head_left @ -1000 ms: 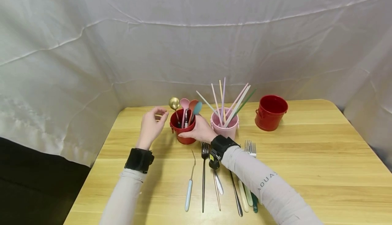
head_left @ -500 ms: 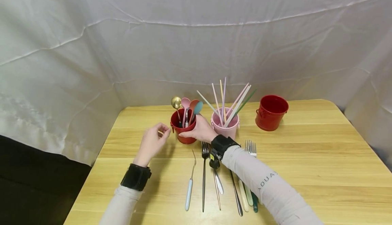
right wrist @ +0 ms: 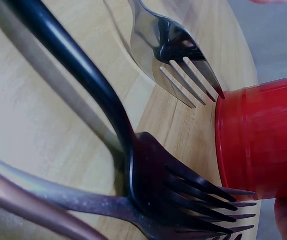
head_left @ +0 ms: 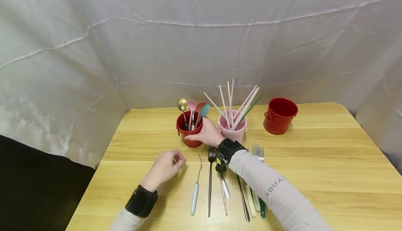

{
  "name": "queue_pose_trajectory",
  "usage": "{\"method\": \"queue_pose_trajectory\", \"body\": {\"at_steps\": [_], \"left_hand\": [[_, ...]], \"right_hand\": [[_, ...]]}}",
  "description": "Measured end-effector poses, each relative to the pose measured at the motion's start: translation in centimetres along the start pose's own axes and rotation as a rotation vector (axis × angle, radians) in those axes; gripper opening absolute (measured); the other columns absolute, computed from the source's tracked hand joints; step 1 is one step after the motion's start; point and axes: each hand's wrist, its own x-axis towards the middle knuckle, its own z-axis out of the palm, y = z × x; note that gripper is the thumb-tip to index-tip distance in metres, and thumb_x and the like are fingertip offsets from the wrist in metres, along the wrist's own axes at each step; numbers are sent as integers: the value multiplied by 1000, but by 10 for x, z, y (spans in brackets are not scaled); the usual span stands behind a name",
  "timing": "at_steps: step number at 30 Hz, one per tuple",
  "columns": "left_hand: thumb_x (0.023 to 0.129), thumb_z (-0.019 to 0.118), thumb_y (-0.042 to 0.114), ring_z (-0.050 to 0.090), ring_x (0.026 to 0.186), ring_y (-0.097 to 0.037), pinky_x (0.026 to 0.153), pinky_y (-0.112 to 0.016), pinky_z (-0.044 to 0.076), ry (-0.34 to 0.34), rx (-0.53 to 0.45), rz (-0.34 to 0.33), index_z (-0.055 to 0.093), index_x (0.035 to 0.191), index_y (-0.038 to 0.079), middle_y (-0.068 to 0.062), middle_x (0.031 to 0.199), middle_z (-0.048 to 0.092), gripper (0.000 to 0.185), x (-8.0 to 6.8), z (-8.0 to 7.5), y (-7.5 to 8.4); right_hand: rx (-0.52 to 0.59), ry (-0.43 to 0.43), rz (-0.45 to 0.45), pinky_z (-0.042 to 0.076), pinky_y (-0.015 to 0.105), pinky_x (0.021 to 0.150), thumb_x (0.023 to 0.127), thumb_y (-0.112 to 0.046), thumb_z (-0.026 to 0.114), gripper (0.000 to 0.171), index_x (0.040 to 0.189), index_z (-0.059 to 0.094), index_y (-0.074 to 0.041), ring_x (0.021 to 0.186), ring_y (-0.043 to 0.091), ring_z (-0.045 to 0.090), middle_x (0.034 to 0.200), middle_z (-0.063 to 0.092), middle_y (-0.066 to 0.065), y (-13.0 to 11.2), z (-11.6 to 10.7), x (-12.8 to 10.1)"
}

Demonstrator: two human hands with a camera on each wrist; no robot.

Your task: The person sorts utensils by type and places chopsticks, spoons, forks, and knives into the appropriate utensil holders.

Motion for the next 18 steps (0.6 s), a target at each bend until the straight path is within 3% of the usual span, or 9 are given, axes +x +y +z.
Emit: {"method": "queue_pose_trajectory", "body": {"at_steps": [6,18], "left_hand": [[93,70,23,52,63,-6,60,-22,44,-106,43,64,67,82,14,7,71,63,15,-9,17,5],[92,71,26,50,62,-4,60,-22,42,-198,48,115,67,80,15,8,69,61,16,-11,26,13]], "right_hand": [[-1,12,-2,46,38,113,72,-24,93,77,139,55,-21,127,17,60,134,66,-1,3,3,0],[24,1,25,45,38,114,74,-23,91,78,141,52,-20,129,18,58,136,63,1,-4,0,-6]]}}
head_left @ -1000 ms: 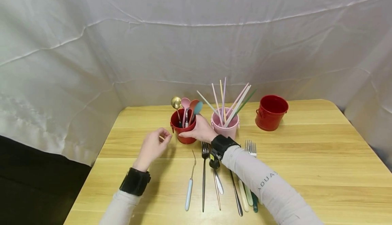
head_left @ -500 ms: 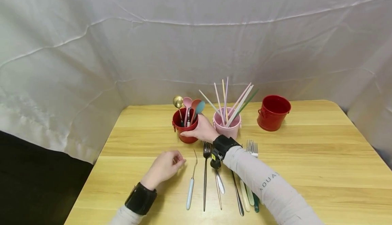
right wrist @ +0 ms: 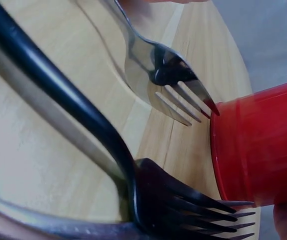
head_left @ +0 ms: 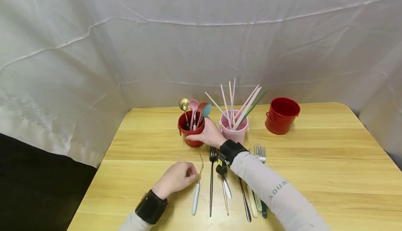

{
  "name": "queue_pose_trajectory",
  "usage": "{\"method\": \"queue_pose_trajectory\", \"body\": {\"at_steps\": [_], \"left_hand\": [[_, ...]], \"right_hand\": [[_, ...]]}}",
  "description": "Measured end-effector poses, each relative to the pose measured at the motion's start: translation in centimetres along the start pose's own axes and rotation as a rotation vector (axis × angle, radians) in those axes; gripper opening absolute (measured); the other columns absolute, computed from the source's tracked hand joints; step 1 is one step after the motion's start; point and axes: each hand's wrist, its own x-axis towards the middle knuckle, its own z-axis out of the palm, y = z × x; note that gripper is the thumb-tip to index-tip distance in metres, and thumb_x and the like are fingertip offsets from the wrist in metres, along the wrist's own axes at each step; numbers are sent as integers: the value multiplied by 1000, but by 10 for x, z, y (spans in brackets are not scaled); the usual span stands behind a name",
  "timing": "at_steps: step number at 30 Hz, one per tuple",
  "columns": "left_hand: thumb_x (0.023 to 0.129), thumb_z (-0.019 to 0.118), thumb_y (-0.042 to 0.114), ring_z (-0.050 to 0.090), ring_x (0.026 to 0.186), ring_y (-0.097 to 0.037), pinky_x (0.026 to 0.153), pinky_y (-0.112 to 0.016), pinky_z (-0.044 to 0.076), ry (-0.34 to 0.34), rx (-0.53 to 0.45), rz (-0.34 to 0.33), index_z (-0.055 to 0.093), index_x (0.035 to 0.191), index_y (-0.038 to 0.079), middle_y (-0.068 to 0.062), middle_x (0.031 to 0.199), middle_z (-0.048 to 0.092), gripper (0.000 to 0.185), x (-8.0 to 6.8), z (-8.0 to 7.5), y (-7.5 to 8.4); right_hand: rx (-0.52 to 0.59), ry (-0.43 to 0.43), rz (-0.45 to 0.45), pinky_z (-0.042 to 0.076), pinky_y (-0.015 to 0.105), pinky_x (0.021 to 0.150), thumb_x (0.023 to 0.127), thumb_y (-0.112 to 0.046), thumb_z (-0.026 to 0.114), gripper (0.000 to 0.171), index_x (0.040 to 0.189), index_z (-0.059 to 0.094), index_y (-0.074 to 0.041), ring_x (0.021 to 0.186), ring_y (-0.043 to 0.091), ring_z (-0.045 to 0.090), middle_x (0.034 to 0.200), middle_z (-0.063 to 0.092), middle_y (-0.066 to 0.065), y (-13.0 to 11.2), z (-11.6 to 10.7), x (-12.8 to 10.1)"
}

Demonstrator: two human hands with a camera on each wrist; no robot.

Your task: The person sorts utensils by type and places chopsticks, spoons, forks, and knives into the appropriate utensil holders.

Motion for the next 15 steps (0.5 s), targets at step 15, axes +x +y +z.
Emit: {"method": "queue_pose_trajectory", "body": {"at_steps": [15], "left_hand": [[92,71,22,46,56,-1,55,-19,39,-25,-9,48,71,76,15,9,66,62,18,3,4,5]], "right_hand": [[-136,-54,22,32,48,123,90,-25,76,93,159,16,-7,151,31,32,161,29,17,-25,-11,-29]]}}
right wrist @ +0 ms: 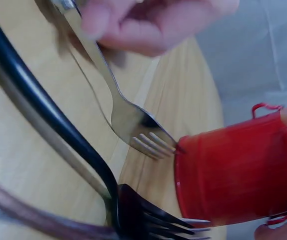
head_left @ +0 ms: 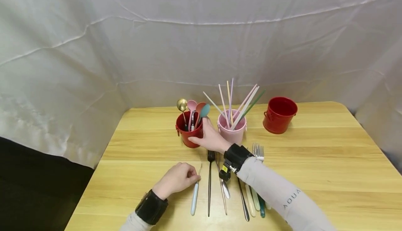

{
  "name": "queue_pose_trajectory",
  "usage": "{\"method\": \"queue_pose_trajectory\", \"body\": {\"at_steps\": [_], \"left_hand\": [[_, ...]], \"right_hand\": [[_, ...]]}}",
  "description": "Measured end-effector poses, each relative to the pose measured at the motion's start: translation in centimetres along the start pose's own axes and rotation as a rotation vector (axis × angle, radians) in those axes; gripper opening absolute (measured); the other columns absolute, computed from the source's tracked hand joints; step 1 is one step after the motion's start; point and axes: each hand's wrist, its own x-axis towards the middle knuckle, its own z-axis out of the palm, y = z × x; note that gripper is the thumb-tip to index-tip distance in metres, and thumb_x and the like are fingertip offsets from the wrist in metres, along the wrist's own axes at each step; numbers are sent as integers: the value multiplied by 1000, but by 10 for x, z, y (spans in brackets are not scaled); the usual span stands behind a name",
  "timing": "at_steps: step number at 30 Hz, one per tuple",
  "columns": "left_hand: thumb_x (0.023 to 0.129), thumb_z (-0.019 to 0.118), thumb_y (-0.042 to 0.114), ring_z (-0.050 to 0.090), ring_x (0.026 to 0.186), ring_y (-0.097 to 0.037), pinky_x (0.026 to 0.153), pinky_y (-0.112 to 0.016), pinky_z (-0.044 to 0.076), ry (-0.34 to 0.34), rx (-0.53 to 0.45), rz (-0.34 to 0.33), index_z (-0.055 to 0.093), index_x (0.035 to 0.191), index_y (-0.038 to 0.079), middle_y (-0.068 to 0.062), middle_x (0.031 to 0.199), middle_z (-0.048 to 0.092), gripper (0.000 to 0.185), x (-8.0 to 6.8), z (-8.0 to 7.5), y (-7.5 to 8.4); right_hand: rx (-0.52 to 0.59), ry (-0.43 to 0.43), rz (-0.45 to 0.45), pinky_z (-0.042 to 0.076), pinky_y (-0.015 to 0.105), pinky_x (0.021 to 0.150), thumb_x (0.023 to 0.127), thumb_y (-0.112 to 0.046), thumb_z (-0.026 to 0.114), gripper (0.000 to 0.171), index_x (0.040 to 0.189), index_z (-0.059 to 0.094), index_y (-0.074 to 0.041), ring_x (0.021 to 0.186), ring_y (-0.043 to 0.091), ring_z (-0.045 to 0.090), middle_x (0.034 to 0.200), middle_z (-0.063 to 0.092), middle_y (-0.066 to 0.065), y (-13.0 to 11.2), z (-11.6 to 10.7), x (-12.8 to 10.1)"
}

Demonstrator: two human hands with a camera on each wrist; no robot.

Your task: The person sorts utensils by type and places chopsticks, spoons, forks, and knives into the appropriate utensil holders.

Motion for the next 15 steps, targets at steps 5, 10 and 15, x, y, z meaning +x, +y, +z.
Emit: {"method": "queue_pose_trajectory", "body": {"at_steps": [5,10,15], "left_hand": [[93,69,19,47,56,-3,55,-21,40,19,6,-5,68,76,14,9,64,59,18,1,-7,4],[94,68,18,49,58,-7,55,-22,41,31,5,-16,67,78,13,8,64,57,17,4,-13,8],[94,68,19,50,60,-7,58,-23,43,62,36,-4,66,77,14,8,66,59,18,7,-15,12]], "right_hand": [[-68,-36,21,23,51,126,96,-24,65,89,161,8,0,156,35,18,169,12,22,-11,-12,-24],[-34,13,-66,39,53,116,95,-7,60,67,154,30,6,146,42,38,161,31,28,-8,-27,-51],[8,80,-43,55,46,101,96,1,56,41,137,55,4,121,37,63,135,61,25,3,-49,-79]]}}
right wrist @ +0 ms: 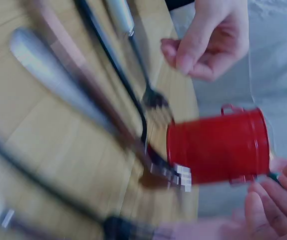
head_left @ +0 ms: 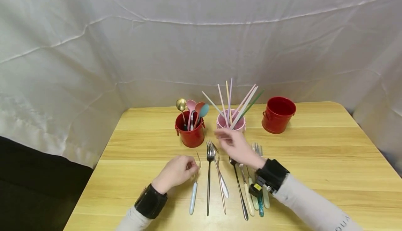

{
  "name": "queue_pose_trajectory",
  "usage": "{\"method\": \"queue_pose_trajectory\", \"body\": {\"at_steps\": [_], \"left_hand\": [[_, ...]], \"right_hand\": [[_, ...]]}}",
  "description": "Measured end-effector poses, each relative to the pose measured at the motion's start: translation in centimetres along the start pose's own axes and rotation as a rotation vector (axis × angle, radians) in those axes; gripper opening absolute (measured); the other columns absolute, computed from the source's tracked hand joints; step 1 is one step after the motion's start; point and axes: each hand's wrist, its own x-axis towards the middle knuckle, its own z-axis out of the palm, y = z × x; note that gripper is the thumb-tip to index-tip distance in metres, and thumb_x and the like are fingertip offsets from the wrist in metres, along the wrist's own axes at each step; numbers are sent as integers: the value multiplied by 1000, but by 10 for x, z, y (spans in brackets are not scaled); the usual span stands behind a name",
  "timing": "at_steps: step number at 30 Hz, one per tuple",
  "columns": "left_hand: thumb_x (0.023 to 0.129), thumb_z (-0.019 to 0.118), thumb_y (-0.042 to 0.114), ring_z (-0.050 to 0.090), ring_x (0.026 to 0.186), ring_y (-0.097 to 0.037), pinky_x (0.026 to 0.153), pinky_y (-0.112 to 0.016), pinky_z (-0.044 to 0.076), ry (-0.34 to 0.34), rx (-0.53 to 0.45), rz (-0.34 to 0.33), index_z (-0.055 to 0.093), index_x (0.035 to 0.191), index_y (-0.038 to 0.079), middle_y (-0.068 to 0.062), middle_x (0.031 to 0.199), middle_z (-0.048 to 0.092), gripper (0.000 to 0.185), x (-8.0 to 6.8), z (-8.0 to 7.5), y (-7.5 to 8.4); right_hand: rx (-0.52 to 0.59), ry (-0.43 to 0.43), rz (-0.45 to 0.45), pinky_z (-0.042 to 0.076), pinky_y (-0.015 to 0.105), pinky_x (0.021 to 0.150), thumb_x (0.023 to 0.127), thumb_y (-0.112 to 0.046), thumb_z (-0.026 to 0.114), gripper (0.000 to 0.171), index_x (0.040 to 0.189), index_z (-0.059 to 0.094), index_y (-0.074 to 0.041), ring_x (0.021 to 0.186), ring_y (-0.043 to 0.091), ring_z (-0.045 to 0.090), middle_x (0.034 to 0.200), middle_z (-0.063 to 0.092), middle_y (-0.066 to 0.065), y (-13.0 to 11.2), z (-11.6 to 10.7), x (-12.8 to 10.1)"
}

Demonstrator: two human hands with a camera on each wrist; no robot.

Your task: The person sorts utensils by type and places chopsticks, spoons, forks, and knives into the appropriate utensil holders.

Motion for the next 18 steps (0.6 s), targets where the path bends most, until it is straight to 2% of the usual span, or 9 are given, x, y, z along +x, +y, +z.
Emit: {"method": "queue_pose_trajectory", "body": {"at_steps": [3,8,11,18], "left_hand": [[93,70,21,49,59,-7,57,-23,42,-8,21,-7,64,73,15,9,64,58,22,0,3,2],[90,74,24,44,55,-7,51,-22,35,-52,47,-54,60,66,16,9,61,51,29,-2,11,4],[89,75,23,44,55,-7,51,-22,33,-49,61,-71,59,63,17,9,60,50,31,-2,14,6],[89,73,18,44,54,-9,50,-22,32,-48,55,-108,59,60,16,8,58,47,32,-1,14,8]], "right_hand": [[-11,52,42,59,35,91,96,2,56,32,127,62,3,107,33,69,120,70,21,8,-15,-15],[36,71,96,57,19,82,95,4,56,25,119,64,7,100,38,69,111,70,23,18,-33,-38],[61,57,134,57,20,81,96,2,56,25,119,62,8,98,36,70,111,70,25,22,-41,-50],[173,36,239,61,25,82,98,0,55,28,123,58,12,93,17,72,114,67,30,36,-59,-70]]}}
